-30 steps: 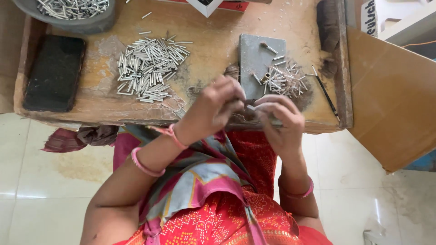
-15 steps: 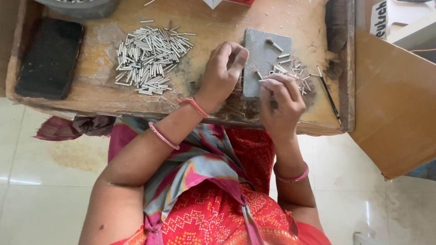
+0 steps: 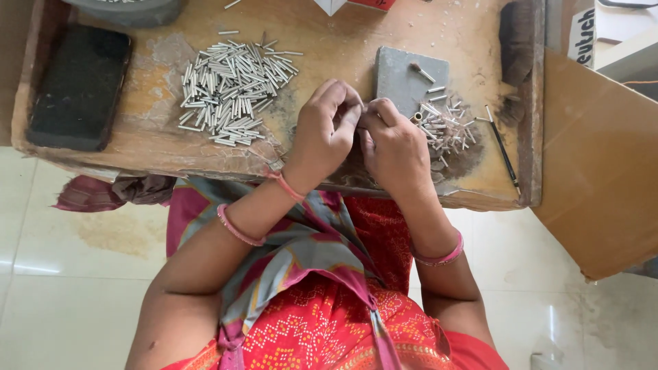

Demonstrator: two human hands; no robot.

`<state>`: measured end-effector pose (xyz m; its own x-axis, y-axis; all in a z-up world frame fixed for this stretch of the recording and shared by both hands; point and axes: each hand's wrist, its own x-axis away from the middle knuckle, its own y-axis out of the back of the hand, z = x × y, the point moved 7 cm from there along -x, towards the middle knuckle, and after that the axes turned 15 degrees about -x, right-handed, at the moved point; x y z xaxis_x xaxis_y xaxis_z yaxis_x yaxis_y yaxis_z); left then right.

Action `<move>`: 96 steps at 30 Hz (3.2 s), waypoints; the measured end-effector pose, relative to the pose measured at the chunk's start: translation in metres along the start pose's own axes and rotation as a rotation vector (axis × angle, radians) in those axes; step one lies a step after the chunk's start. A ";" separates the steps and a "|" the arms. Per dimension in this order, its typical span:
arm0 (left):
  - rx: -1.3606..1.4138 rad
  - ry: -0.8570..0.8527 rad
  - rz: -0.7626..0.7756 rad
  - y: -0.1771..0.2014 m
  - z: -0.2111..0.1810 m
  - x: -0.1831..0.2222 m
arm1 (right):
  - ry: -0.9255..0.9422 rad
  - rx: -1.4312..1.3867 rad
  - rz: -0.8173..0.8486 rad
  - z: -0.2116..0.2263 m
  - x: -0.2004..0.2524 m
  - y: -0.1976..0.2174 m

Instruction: Assembling small metal pins into components at a workbench.

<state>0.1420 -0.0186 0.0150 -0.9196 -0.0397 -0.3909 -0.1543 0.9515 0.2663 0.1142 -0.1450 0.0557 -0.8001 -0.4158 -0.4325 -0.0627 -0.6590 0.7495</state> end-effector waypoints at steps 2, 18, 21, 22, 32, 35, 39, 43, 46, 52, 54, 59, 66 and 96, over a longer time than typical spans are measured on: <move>-0.169 -0.088 0.026 0.007 -0.008 0.007 | -0.003 0.011 0.009 -0.003 0.000 -0.002; -0.348 -0.209 0.187 0.004 -0.024 0.012 | 0.002 -0.586 -0.237 -0.025 0.028 0.013; -0.211 -0.236 0.213 0.021 -0.068 0.015 | -0.247 -1.009 -0.194 -0.046 0.040 0.015; -0.108 -0.207 0.268 0.025 -0.083 0.015 | -0.410 -1.209 -0.133 -0.053 0.046 0.009; 0.019 -0.355 0.155 0.016 -0.074 0.049 | -0.529 -1.486 0.123 -0.030 0.077 -0.004; 0.055 -0.217 0.137 0.014 -0.060 0.050 | -0.210 -1.003 0.012 -0.001 0.068 0.013; 0.431 0.122 0.351 -0.016 -0.027 0.067 | 0.012 -0.538 -0.289 0.028 0.078 0.036; 0.702 0.368 0.529 -0.037 -0.004 0.083 | 0.102 -0.448 -0.384 0.033 0.088 0.037; 0.323 0.158 0.476 -0.011 -0.022 0.066 | 0.100 -0.403 -0.366 0.026 0.086 0.028; -0.888 -0.433 0.028 0.044 0.005 -0.021 | 0.067 -0.594 -0.338 -0.009 0.088 0.014; -1.004 -0.441 0.049 0.048 0.023 -0.050 | 0.053 -0.628 -0.331 -0.012 0.089 0.012; -1.185 -0.322 0.251 0.040 0.047 -0.078 | 0.046 -0.652 -0.337 -0.012 0.090 0.009; -1.141 -0.328 0.419 0.039 0.020 -0.046 | 0.068 -0.609 -0.369 -0.008 0.091 0.010; -0.262 -0.656 -0.029 0.010 -0.094 0.077 | -0.364 -1.951 -0.469 -0.031 0.107 -0.042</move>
<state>0.0352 -0.0414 0.0706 -0.5192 0.2062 -0.8294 -0.3329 0.8450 0.4185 0.0497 -0.1815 -0.0381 -0.9899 -0.0927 -0.1075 0.1367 -0.4192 -0.8975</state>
